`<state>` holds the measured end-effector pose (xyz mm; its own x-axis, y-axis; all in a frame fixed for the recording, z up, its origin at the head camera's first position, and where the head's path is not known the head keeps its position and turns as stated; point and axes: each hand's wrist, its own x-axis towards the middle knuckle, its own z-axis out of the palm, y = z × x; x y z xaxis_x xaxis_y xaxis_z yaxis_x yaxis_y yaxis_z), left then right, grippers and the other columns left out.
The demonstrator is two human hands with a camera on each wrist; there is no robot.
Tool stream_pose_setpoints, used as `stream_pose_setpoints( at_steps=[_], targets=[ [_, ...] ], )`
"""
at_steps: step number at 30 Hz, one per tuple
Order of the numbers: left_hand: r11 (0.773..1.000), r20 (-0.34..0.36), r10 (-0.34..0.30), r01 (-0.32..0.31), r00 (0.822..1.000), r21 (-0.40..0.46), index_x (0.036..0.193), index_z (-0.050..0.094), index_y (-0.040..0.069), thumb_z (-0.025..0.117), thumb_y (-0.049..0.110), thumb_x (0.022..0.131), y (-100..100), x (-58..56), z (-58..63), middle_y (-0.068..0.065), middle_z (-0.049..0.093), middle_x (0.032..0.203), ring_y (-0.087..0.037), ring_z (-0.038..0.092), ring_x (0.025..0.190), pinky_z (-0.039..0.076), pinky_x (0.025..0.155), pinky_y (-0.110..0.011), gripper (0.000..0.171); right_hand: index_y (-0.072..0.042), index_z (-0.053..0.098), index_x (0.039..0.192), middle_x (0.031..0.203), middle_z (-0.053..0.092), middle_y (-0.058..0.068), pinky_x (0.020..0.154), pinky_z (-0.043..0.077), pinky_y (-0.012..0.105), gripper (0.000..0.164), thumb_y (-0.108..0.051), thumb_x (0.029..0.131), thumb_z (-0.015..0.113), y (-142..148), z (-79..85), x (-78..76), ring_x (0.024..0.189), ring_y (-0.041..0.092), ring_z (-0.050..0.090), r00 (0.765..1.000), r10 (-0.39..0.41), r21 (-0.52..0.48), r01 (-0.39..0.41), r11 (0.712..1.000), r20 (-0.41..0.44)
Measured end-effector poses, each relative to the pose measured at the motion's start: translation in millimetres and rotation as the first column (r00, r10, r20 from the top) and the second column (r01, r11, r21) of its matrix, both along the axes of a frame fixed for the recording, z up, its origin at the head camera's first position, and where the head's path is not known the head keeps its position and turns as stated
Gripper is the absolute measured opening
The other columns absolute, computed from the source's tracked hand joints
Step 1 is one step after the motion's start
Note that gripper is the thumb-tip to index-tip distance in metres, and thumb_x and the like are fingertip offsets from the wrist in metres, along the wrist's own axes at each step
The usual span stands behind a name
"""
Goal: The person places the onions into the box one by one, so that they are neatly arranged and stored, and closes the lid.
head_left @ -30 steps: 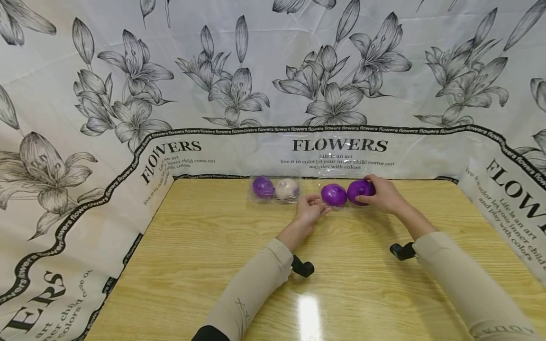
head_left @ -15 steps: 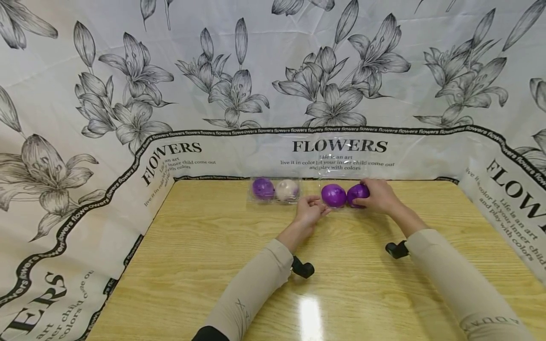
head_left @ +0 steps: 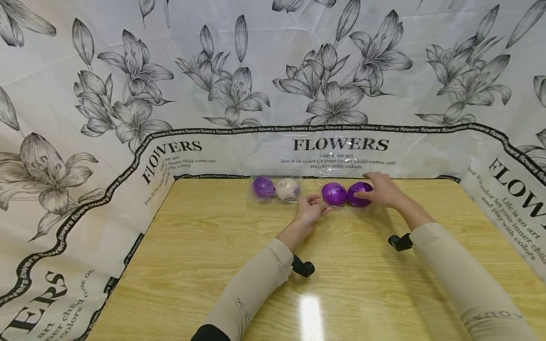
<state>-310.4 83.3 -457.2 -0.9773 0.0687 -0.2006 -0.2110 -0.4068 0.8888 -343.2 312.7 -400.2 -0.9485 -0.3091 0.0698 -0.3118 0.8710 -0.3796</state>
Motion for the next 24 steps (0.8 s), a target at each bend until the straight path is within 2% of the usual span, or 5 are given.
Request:
stream_pose_setpoints(
  at_steps=[3, 7, 13, 18, 24],
  targets=[
    [1.000, 0.004, -0.004, 0.004, 1.000, 0.000, 0.129, 0.052, -0.015, 0.054, -0.024, 0.089, 0.1, 0.0, 0.7, -0.010, 0.049, 0.091, -0.022, 0.058, 0.081, 0.061, 0.098, -0.042, 0.041, 0.022, 0.035, 0.144, 0.141, 0.041, 0.045, 0.115, 0.031, 0.072, 0.080, -0.031, 0.097, 0.072, 5.2, 10.9, -2.0, 0.130, 0.060, 0.039, 0.999, -0.016, -0.036, 0.017, 0.999, 0.030],
    [1.000, 0.005, 0.002, -0.002, 1.000, 0.013, 0.127, 0.053, -0.015, 0.055, -0.025, 0.089, 0.5, 0.0, 0.8, -0.011, 0.049, 0.092, -0.022, 0.058, 0.081, 0.061, 0.099, -0.043, 0.040, 0.020, 0.028, 0.149, 0.147, 0.036, 0.042, 0.111, 0.039, 0.071, 0.079, -0.034, 0.103, 0.062, 12.2, 23.1, -6.0, 0.132, 0.059, 0.040, 0.994, -0.074, -0.101, 0.082, 0.991, 0.077],
    [1.000, 0.002, 0.003, -0.003, 1.000, 0.011, 0.127, 0.052, -0.015, 0.055, -0.025, 0.089, -0.3, 0.4, 1.6, -0.009, 0.049, 0.090, -0.021, 0.058, 0.079, 0.063, 0.095, -0.039, 0.040, 0.018, 0.014, 0.154, 0.154, 0.025, 0.041, 0.114, 0.037, 0.069, 0.080, -0.039, 0.109, 0.047, 19.3, 38.5, -13.1, 0.140, 0.057, 0.030, 0.969, -0.133, -0.250, 0.185, 0.950, 0.210],
    [1.000, 0.012, 0.004, -0.004, 1.000, 0.004, 0.128, 0.053, -0.014, 0.055, -0.025, 0.088, -0.6, 0.1, 0.6, -0.009, 0.050, 0.090, -0.019, 0.058, 0.078, 0.065, 0.088, -0.033, 0.042, 0.016, 0.002, 0.156, 0.157, 0.017, 0.042, 0.118, 0.030, 0.070, 0.083, -0.042, 0.110, 0.041, 22.1, 45.8, -21.9, 0.145, 0.058, 0.020, 0.947, -0.138, -0.303, 0.228, 0.925, 0.290],
    [1.000, 0.007, 0.017, -0.017, 1.000, 0.000, 0.127, 0.053, -0.015, 0.055, -0.026, 0.086, 0.6, 0.4, 0.4, -0.012, 0.051, 0.093, -0.019, 0.057, 0.077, 0.066, 0.085, -0.031, 0.043, 0.011, -0.011, 0.156, 0.161, 0.005, 0.041, 0.122, 0.020, 0.071, 0.095, -0.052, 0.107, 0.040, 19.1, 49.5, -34.7, 0.148, 0.057, 0.011, 0.927, -0.168, -0.330, 0.283, 0.901, 0.336]
  ],
)
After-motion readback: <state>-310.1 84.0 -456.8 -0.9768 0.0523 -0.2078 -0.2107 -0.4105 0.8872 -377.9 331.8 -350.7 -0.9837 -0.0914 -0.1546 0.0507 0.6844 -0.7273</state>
